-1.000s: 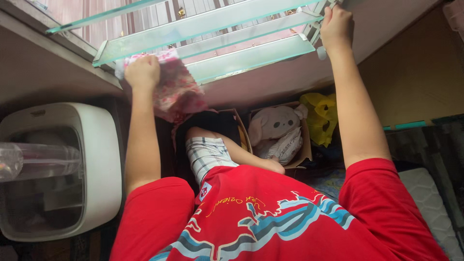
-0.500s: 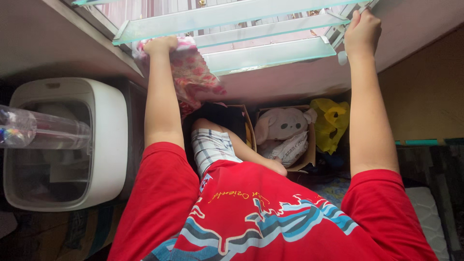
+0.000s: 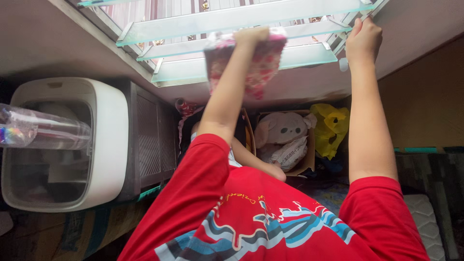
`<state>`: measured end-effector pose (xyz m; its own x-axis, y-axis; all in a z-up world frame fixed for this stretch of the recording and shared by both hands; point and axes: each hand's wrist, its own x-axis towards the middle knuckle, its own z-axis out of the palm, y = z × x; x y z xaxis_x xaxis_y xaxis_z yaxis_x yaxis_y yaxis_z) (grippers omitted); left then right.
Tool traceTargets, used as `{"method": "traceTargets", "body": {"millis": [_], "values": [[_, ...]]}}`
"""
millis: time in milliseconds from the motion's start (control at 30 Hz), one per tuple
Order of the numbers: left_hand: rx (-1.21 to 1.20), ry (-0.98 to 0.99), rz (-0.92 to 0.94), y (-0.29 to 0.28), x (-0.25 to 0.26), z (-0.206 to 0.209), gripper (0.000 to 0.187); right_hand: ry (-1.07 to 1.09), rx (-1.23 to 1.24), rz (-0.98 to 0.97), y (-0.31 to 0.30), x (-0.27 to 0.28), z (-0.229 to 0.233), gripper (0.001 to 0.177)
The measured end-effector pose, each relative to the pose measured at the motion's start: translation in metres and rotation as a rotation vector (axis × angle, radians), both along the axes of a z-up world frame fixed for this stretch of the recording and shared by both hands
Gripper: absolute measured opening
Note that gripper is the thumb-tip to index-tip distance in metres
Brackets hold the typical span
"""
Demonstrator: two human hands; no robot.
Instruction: The person wipes individual glass panes of an interior window structure using a patterned cloth, moving from pane to pane by hand to clean the glass surfaces.
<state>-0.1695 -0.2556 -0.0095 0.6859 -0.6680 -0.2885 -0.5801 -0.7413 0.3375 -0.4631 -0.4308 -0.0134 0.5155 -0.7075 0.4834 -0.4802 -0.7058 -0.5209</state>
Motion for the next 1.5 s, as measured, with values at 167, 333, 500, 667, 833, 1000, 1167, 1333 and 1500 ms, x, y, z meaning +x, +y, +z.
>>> {"method": "traceTargets", "body": {"millis": [167,333,500,667,833,1000,1167,1333,1500], "values": [[-0.023,0.027,-0.072,-0.081,-0.055,-0.016,0.060,0.031,-0.047,-0.017,0.005,0.000,0.007,0.019],[-0.068,0.034,-0.188,-0.135,-0.118,-0.029,0.060,0.053,-0.037,-0.069,0.001,0.005,0.005,0.022],[-0.250,-0.114,-0.368,-0.147,-0.142,-0.048,0.053,0.063,-0.094,-0.088,0.002,0.005,0.002,0.022],[-0.750,-0.305,-0.463,-0.112,-0.132,-0.061,0.037,0.042,-0.052,-0.050,0.005,0.003,0.008,0.020],[-0.706,-0.373,-0.382,-0.043,-0.092,-0.055,0.028,0.056,-0.028,-0.061,0.005,0.003,0.007,0.023],[-0.671,-0.791,-0.228,0.083,-0.024,-0.035,0.022,0.043,-0.091,-0.024,0.002,0.000,0.005,0.021],[-0.456,-0.773,-0.073,0.207,0.029,0.000,0.035,0.057,-0.052,-0.048,-0.010,0.002,-0.011,0.025],[-0.259,-0.748,0.099,0.272,0.071,0.020,0.042,0.060,-0.117,-0.071,-0.012,0.003,-0.017,0.024],[0.053,-0.496,0.186,0.273,0.095,0.033,0.060,0.091,-0.124,-0.077,-0.010,0.002,-0.014,0.025]]}}
